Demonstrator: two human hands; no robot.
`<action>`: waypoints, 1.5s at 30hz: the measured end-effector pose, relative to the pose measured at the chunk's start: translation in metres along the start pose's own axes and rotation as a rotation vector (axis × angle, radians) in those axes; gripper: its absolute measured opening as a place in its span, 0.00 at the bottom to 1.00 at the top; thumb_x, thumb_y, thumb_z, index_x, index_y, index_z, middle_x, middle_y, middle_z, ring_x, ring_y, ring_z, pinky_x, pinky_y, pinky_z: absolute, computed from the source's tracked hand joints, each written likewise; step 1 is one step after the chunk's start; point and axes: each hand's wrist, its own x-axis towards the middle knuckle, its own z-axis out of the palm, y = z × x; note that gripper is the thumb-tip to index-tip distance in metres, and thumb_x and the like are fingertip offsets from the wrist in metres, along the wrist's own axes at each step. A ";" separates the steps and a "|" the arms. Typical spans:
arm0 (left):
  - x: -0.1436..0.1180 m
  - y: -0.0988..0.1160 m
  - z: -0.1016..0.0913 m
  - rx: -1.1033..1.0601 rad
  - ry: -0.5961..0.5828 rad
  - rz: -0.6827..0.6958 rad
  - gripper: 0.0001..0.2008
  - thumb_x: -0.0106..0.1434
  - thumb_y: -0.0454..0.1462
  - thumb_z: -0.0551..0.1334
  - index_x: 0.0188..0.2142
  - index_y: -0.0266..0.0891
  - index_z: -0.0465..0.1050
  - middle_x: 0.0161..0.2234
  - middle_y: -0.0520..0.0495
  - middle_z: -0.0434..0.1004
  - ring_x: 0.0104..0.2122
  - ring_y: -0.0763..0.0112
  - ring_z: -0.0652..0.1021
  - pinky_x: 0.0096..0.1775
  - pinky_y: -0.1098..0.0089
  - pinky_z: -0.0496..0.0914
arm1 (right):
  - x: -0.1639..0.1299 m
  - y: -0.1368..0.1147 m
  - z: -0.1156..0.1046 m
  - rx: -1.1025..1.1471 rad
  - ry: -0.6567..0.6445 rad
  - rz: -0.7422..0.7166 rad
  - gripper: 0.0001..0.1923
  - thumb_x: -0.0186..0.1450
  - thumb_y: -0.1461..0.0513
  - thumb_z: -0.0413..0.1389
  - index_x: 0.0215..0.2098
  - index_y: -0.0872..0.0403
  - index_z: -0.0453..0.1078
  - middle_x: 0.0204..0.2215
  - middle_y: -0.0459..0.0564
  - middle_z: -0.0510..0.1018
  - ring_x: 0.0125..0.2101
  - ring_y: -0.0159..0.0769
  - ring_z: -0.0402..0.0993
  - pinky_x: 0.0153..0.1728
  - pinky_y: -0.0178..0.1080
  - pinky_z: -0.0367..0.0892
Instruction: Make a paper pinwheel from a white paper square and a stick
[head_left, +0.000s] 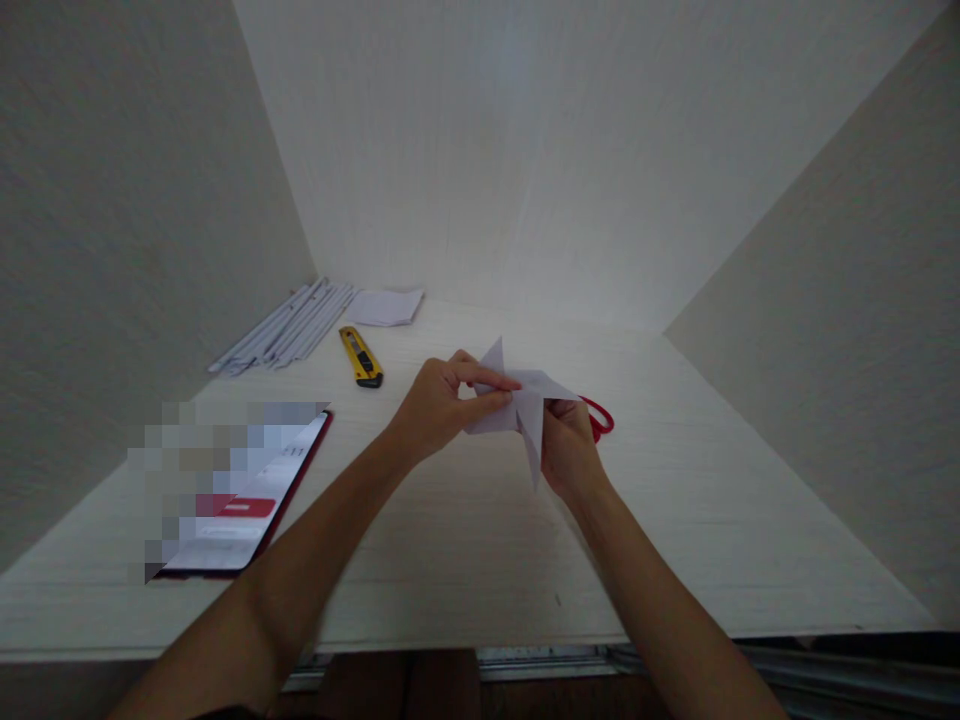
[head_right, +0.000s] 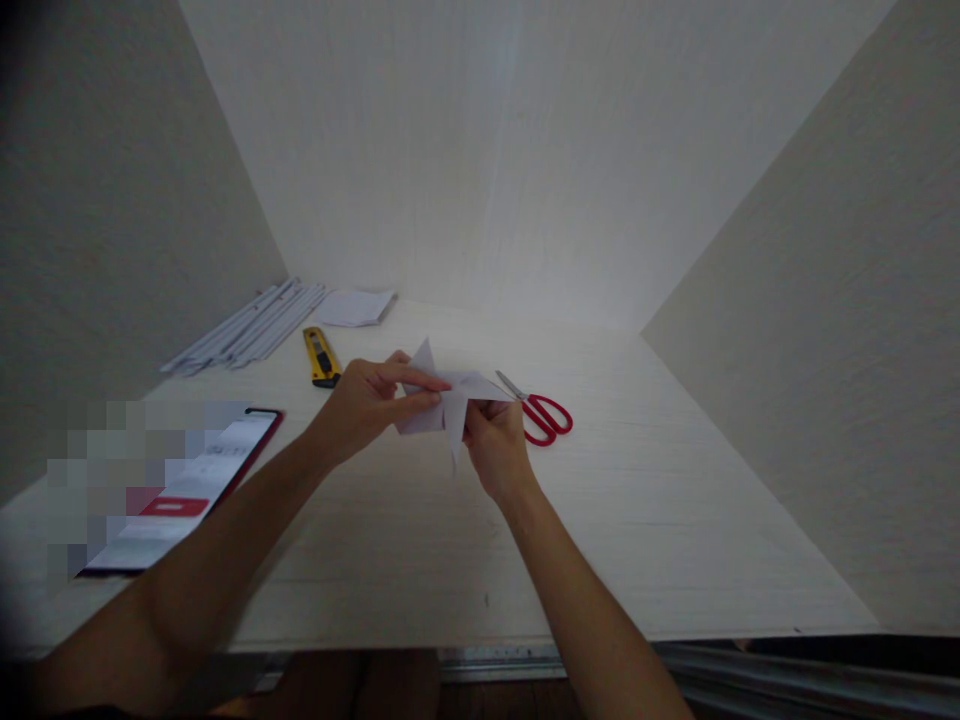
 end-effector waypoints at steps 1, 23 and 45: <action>0.000 0.000 0.000 -0.002 0.001 -0.003 0.09 0.49 0.36 0.63 0.32 0.41 0.77 0.28 0.49 0.70 0.30 0.74 0.70 0.31 0.74 0.65 | 0.000 0.000 0.000 -0.001 0.008 -0.001 0.05 0.48 0.63 0.58 0.18 0.55 0.66 0.12 0.40 0.64 0.13 0.23 0.55 0.15 0.30 0.50; 0.000 0.001 0.001 0.024 0.002 -0.013 0.09 0.49 0.36 0.63 0.32 0.41 0.77 0.27 0.49 0.69 0.28 0.76 0.70 0.30 0.74 0.65 | -0.003 0.007 -0.001 -0.014 0.025 0.017 0.10 0.51 0.58 0.57 0.17 0.55 0.64 0.12 0.40 0.61 0.13 0.22 0.50 0.15 0.30 0.46; 0.000 0.002 -0.001 0.021 0.046 -0.033 0.09 0.48 0.36 0.63 0.31 0.41 0.77 0.27 0.48 0.71 0.29 0.74 0.70 0.30 0.74 0.65 | -0.007 0.006 -0.003 -0.126 -0.001 0.016 0.08 0.52 0.61 0.54 0.32 0.50 0.68 0.24 0.44 0.72 0.25 0.29 0.66 0.24 0.31 0.60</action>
